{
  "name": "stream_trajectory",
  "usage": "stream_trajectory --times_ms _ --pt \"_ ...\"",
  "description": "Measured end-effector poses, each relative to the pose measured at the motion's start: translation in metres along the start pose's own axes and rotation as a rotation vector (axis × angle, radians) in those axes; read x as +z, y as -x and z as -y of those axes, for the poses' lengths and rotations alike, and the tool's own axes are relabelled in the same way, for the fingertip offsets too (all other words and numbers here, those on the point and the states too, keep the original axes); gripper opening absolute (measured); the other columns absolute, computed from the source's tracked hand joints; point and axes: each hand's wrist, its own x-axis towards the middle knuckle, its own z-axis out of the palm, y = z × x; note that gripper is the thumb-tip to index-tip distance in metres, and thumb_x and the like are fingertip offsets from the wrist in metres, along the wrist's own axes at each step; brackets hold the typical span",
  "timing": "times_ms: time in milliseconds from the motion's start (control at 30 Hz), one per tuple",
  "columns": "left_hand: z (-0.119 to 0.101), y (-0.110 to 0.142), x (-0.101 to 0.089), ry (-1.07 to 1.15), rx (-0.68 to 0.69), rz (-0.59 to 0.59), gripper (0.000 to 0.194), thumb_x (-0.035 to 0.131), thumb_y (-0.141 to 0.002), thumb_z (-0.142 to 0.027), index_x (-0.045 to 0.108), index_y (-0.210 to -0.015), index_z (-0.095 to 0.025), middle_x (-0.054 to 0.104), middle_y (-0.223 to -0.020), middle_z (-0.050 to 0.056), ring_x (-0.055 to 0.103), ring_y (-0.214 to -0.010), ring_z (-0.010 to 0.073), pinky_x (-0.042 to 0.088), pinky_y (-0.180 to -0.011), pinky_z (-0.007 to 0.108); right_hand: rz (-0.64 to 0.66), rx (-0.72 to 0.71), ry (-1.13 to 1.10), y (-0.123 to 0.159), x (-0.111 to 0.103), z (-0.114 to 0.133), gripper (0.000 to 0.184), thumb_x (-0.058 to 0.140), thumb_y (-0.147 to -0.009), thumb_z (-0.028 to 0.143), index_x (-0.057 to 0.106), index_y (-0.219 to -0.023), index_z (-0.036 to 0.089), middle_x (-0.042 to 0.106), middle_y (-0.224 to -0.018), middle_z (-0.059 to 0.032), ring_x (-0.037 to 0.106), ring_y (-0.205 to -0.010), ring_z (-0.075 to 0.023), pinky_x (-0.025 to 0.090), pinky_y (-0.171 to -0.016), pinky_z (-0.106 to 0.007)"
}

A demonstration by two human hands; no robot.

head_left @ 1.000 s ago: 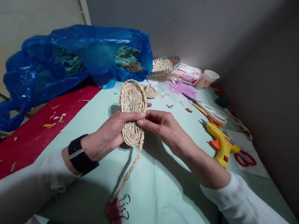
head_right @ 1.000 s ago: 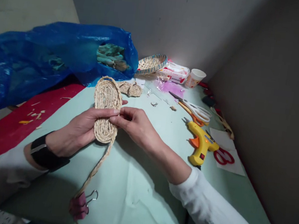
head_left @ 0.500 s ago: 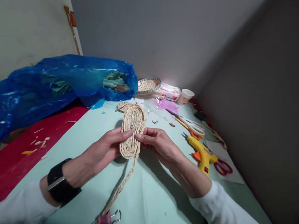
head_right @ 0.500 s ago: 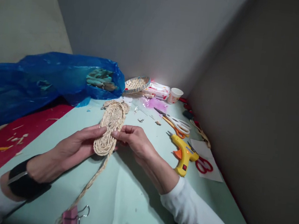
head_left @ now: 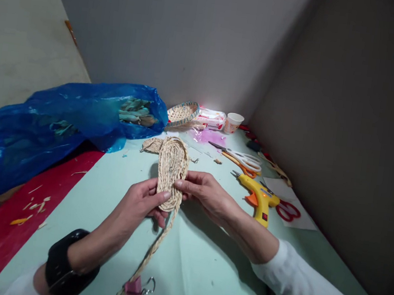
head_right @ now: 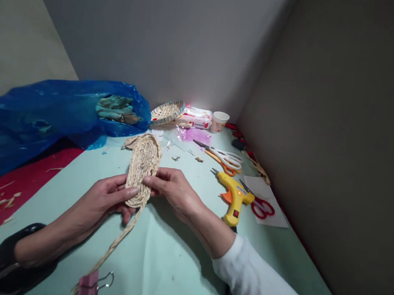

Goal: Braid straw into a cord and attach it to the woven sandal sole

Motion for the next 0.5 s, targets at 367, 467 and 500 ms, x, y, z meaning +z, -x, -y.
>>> stream_trajectory --times_ms 367,467,500 --pt "-0.001 -0.002 -0.013 0.185 -0.094 0.027 0.027 0.053 -0.091 -0.036 0.065 -0.097 -0.012 0.068 -0.087 0.011 0.064 -0.072 0.0197 0.054 -0.064 0.032 -0.244 0.024 -0.183 -0.008 -0.027 0.015 0.028 0.089 -0.054 0.025 0.068 -0.066 0.011 0.060 -0.063 0.0018 0.048 -0.053 -0.0049 0.045 -0.056 -0.018" --pt "-0.006 0.002 -0.015 0.136 -0.188 0.126 0.034 0.050 -0.092 -0.039 0.066 -0.100 -0.011 0.070 -0.092 0.014 0.066 -0.083 0.0230 0.053 -0.075 0.034 -0.315 -0.022 -0.199 -0.009 -0.038 0.021 0.028 0.089 -0.054 0.023 0.067 -0.065 0.011 0.058 -0.060 0.0031 0.046 -0.051 -0.0037 0.046 -0.056 -0.017" --pt "-0.007 0.003 -0.014 0.116 -0.218 0.158 0.034 0.051 -0.092 -0.040 0.066 -0.101 -0.011 0.071 -0.094 0.015 0.066 -0.084 0.0228 0.052 -0.077 0.034 -0.330 -0.033 -0.198 -0.009 -0.041 0.023 0.027 0.089 -0.054 0.023 0.067 -0.066 0.011 0.059 -0.061 0.0032 0.047 -0.051 -0.0036 0.046 -0.056 -0.016"
